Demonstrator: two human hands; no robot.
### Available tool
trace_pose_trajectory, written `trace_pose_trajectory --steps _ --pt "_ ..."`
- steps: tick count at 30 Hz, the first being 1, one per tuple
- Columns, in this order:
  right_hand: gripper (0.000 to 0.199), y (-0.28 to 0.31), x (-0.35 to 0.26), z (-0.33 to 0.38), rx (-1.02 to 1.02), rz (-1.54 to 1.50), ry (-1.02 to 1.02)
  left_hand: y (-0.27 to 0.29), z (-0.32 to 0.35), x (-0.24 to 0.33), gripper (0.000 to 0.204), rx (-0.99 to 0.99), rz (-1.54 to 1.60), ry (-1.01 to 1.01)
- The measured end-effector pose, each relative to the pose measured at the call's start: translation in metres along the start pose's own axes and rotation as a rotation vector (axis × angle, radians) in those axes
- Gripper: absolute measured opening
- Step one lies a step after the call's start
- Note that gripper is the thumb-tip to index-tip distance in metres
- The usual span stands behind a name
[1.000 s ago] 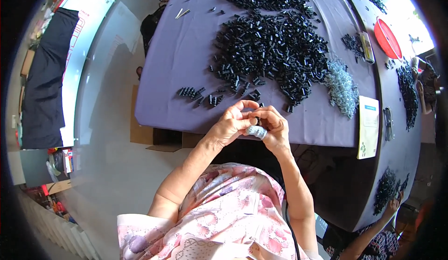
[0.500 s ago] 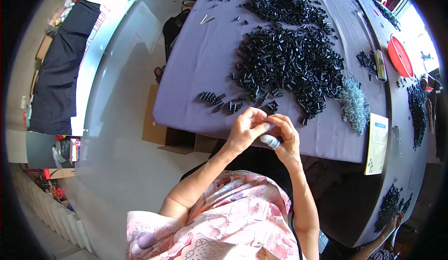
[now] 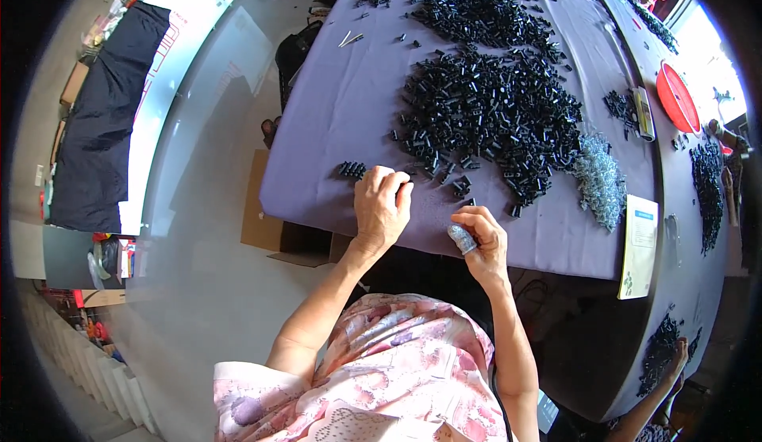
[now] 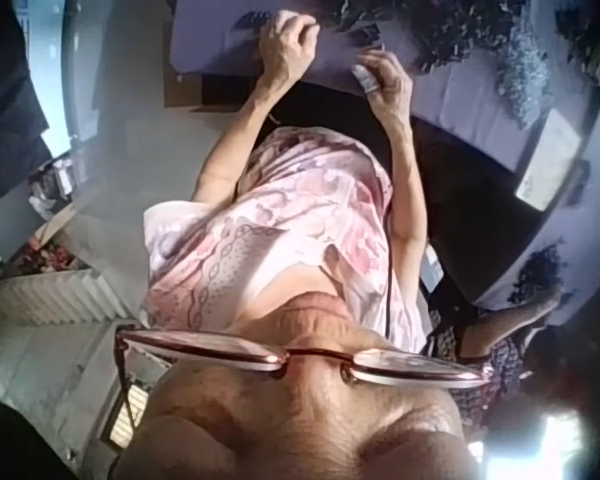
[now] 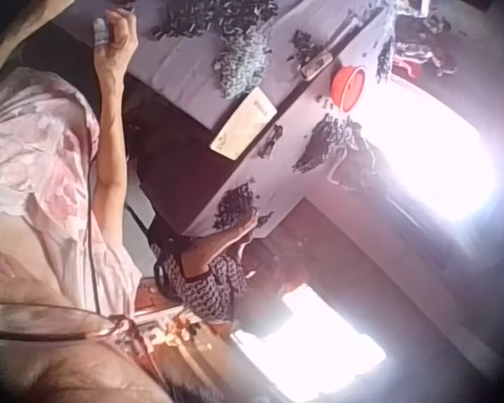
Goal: Assembling small metal pins or hooks into black plastic sleeves at a workshop table.
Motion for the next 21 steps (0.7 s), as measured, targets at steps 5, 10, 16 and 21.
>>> trace_pose_trajectory --steps 5,10,16,21 --pt "0.025 0.0 -0.003 0.0 -0.006 0.027 0.028 0.0 0.0 0.006 0.015 -0.06 -0.101 -0.011" --pt "0.028 -0.001 0.0 0.002 -0.013 0.035 0.008 0.0 0.008 -0.002 0.018 -0.043 -0.142 0.008" --pt "0.021 -0.002 -0.006 0.0 0.002 0.049 0.03 0.008 0.013 -0.006 0.045 -0.051 -0.121 0.099" --pt "0.028 -0.002 -0.003 0.001 -0.02 0.086 0.026 0.021 0.02 -0.004 0.06 -0.059 -0.148 0.147"
Point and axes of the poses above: each hand's wrist, its own z-axis away from the middle knuckle, its own y-axis out of the back of the hand, x = y × z, the point moved 2 cm from there along -z, towards the middle knuckle, and after that the axes turned 3 degrees about -x, right-handed, at the moved point
